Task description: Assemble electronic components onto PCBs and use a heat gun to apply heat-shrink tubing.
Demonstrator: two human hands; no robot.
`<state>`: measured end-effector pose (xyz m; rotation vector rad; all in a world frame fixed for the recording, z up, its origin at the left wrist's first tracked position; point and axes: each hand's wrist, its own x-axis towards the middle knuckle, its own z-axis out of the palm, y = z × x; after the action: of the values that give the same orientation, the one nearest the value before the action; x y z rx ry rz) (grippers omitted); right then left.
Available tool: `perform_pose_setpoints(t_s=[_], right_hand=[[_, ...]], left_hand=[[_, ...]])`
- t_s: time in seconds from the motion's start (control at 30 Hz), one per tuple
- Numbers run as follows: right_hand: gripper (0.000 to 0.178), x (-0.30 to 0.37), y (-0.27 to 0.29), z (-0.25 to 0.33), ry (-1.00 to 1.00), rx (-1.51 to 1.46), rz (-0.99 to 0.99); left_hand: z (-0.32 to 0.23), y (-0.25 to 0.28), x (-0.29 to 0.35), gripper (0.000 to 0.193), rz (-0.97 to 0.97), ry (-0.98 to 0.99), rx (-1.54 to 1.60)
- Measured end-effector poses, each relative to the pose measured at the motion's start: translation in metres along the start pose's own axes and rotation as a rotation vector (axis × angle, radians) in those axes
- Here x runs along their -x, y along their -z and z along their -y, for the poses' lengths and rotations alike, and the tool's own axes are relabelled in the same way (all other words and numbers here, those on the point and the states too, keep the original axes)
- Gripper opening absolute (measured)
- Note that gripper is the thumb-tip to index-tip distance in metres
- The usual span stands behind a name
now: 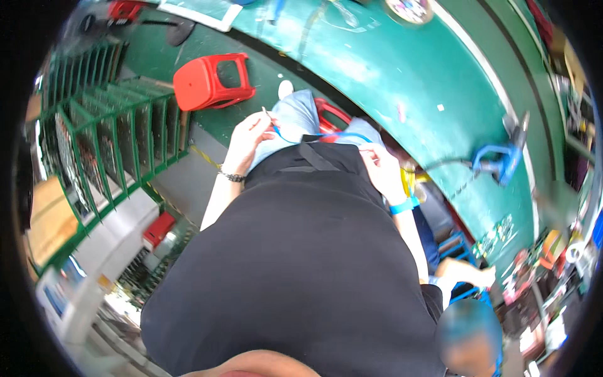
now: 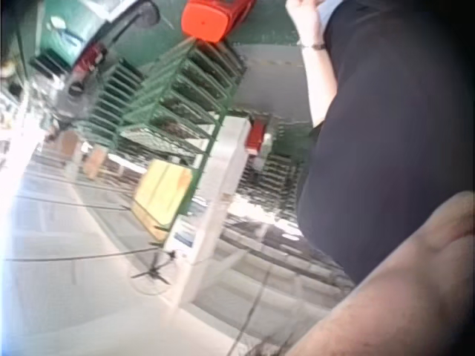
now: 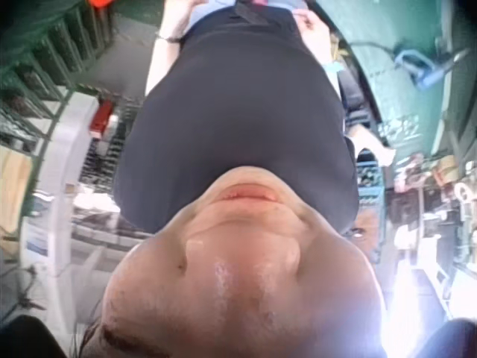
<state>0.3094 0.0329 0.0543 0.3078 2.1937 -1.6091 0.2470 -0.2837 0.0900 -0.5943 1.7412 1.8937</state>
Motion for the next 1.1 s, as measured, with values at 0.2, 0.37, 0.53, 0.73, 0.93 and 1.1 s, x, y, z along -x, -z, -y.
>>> perform_pose_setpoints(t_s=[0.2, 0.37, 0.53, 0.73, 0.93, 1.1], right_hand=[[0.032, -0.062, -0.060, 0.189, 0.299, 0.038, 0.157], [0.069, -0.058, -0.171, 0.375, 0.981, -0.033, 0.288], [0.074, -0.089, -0.268, 0.509, 1.642, 0.147, 0.326], [0.074, -0.160, -0.285, 0.594, 1.940, -0.055, 0.332], [0.074, -0.215, -0.277, 0.640, 2.108, -0.202, 0.400], [0.074, -0.245, -0.298, 0.675, 2.189, -0.309, 0.456]], left_hand=[[0.017, 0.094, -0.028, 0.026, -0.119, -0.157, 0.144], [-0.014, 0.200, -0.015, 0.023, -0.158, -0.322, 0.299], [-0.037, 0.306, 0.014, 0.023, -0.416, -0.373, 0.276], [-0.033, 0.377, 0.018, 0.025, -0.702, -0.383, 0.430], [-0.056, 0.390, -0.011, 0.024, -0.706, -0.381, 0.643], [-0.117, 0.389, -0.061, 0.024, -0.740, -0.394, 0.604]])
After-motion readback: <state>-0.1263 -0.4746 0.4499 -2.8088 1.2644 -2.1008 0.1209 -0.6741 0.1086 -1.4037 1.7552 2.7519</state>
